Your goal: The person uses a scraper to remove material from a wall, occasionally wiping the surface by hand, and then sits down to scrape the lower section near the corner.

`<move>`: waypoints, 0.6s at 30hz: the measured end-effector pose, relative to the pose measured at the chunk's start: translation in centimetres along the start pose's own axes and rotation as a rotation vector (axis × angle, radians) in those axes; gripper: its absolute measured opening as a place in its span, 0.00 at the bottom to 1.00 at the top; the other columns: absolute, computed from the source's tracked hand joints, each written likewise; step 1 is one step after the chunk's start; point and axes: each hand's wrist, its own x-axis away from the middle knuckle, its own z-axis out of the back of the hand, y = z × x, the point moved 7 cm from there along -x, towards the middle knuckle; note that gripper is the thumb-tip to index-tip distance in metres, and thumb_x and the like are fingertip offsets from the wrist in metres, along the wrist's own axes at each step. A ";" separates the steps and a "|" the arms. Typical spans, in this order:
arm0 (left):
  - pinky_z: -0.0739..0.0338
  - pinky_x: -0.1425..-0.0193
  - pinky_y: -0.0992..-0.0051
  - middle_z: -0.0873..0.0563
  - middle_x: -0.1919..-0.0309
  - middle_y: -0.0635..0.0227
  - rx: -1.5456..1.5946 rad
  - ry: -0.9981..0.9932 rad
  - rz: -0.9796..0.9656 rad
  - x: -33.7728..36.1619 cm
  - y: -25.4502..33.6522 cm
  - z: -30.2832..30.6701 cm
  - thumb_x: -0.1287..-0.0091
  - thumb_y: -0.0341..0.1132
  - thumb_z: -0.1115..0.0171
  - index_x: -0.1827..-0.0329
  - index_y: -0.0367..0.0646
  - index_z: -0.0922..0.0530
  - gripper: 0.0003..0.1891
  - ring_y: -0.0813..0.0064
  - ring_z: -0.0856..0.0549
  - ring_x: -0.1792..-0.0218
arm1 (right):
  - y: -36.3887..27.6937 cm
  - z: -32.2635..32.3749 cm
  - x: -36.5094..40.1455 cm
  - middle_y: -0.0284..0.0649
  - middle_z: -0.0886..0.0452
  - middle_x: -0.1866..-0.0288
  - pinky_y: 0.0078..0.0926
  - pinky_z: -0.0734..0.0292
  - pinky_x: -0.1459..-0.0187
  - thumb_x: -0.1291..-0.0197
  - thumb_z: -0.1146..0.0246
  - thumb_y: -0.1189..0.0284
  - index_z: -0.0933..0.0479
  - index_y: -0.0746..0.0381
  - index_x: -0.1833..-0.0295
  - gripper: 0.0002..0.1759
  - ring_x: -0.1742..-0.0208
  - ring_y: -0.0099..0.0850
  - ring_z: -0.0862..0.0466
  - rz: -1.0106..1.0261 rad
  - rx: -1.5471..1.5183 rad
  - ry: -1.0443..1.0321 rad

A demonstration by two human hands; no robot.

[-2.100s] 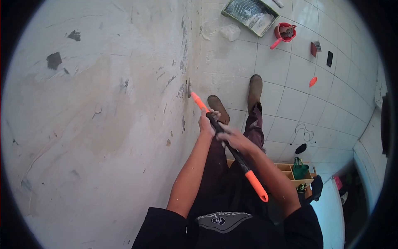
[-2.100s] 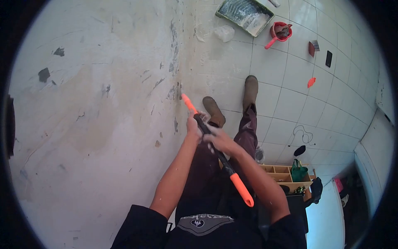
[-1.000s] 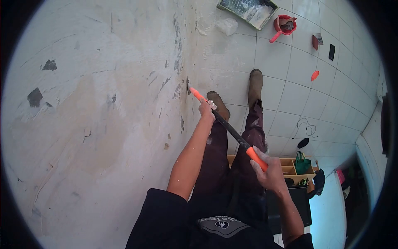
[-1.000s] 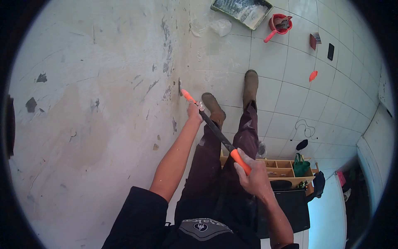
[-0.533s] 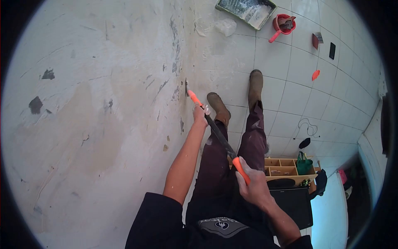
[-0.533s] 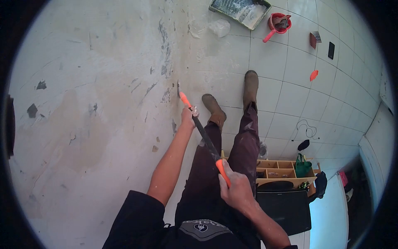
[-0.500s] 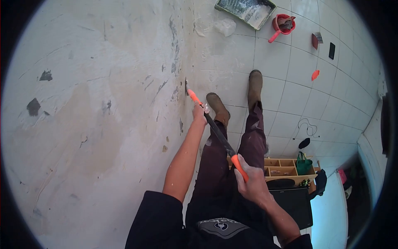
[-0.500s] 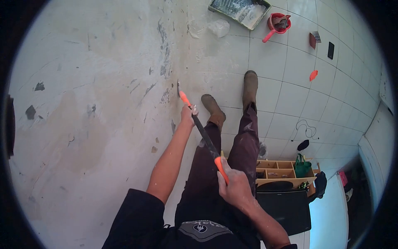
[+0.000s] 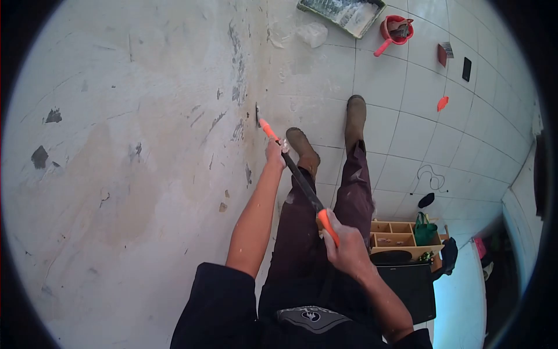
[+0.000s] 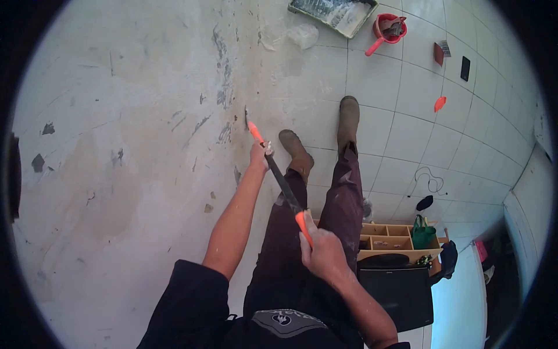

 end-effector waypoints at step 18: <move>0.35 0.79 0.76 0.28 0.77 0.72 -0.012 0.013 0.019 -2.6 -0.7 1.1 0.15 0.47 0.56 0.55 0.41 0.29 0.18 0.79 0.33 0.83 | 1.7 -4.4 -2.6 0.59 0.17 0.70 0.53 0.21 0.63 0.32 0.37 0.72 0.34 0.73 0.25 0.33 0.68 0.58 0.15 -0.022 0.027 -0.022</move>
